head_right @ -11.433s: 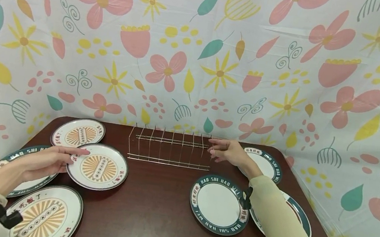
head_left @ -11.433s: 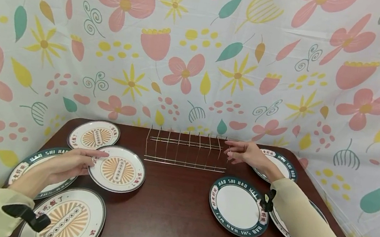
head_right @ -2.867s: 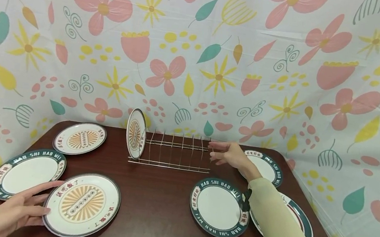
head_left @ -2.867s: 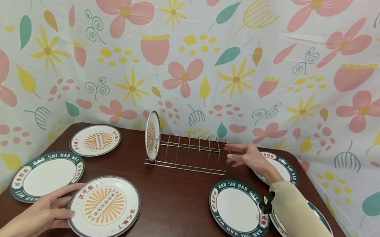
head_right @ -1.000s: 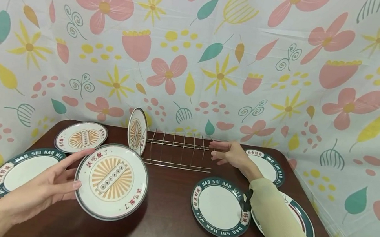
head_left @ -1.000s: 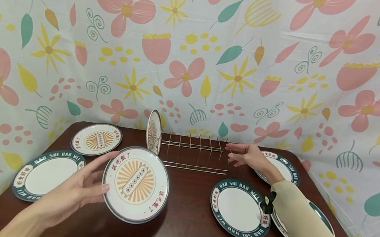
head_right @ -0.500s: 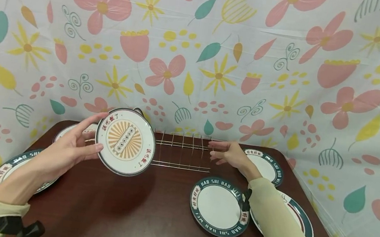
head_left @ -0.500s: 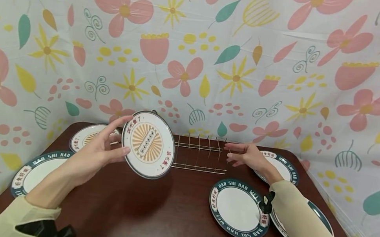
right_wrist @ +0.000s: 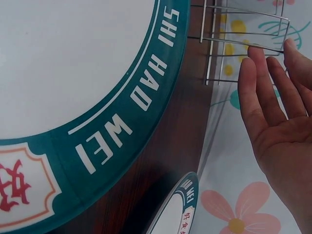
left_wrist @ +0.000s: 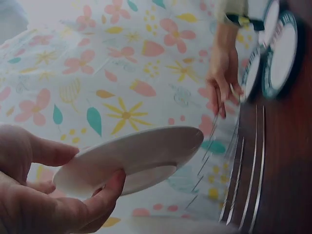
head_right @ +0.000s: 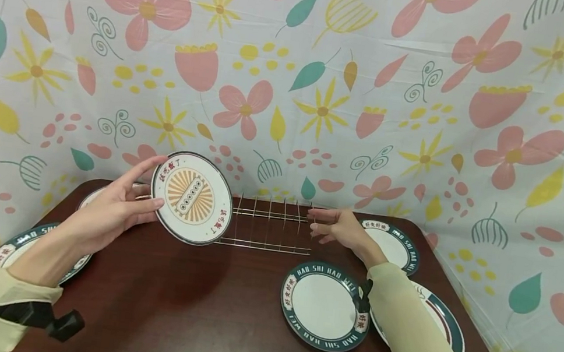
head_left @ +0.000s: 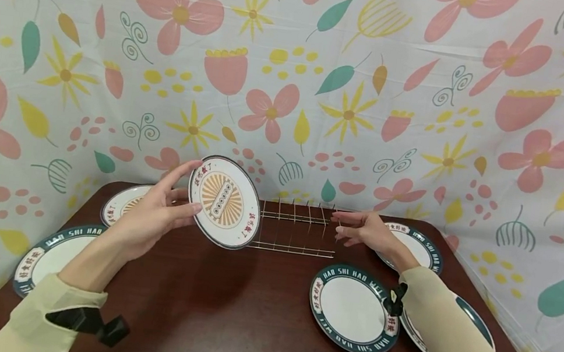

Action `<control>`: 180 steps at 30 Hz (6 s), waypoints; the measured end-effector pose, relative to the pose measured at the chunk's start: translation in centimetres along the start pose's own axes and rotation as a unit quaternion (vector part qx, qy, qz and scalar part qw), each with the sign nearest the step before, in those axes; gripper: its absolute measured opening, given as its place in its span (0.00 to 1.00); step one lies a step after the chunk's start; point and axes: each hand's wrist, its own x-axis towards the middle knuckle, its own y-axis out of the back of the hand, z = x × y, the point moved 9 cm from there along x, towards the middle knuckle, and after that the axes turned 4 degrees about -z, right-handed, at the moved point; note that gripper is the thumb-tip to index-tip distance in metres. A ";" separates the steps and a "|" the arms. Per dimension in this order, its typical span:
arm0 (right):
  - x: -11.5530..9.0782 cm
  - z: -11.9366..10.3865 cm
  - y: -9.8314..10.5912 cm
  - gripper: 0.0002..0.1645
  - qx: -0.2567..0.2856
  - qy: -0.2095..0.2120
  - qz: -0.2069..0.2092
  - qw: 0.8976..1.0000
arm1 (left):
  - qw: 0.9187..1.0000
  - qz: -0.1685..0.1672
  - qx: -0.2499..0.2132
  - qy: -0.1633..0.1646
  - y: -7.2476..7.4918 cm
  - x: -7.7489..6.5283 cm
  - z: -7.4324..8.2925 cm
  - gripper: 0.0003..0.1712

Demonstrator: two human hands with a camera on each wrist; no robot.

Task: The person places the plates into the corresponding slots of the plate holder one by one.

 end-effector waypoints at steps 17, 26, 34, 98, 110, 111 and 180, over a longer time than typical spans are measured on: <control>0.2 0.4 0.1 0.29 0.002 -0.014 0.005 1.000 | 0.992 0.013 -0.103 0.070 -2.5 -1.6 -5.0 0.43; 0.0 0.0 -0.1 0.29 0.002 -0.005 0.001 1.000 | 0.986 -0.017 -0.150 0.078 -3.7 -1.6 -6.0 0.51; 0.1 -0.1 0.0 0.29 0.000 -0.006 0.001 1.000 | 0.997 0.039 -0.058 0.027 -2.9 -1.2 -4.4 0.55; -0.2 0.5 0.2 0.30 0.013 -0.012 0.013 1.000 | 0.854 0.298 0.382 -0.189 -3.3 7.3 1.1 0.26; -0.1 0.5 0.3 0.29 0.019 -0.014 0.014 1.000 | 0.874 0.289 0.349 -0.176 -2.6 7.4 0.7 0.23; -0.1 0.5 0.3 0.29 0.020 -0.015 0.015 1.000 | 0.873 0.292 0.348 -0.176 -2.6 7.4 0.7 0.23; -0.2 0.5 0.5 0.31 -0.003 -0.018 -0.012 1.000 | 0.976 -0.071 0.194 -0.074 -15.7 4.2 -9.7 0.33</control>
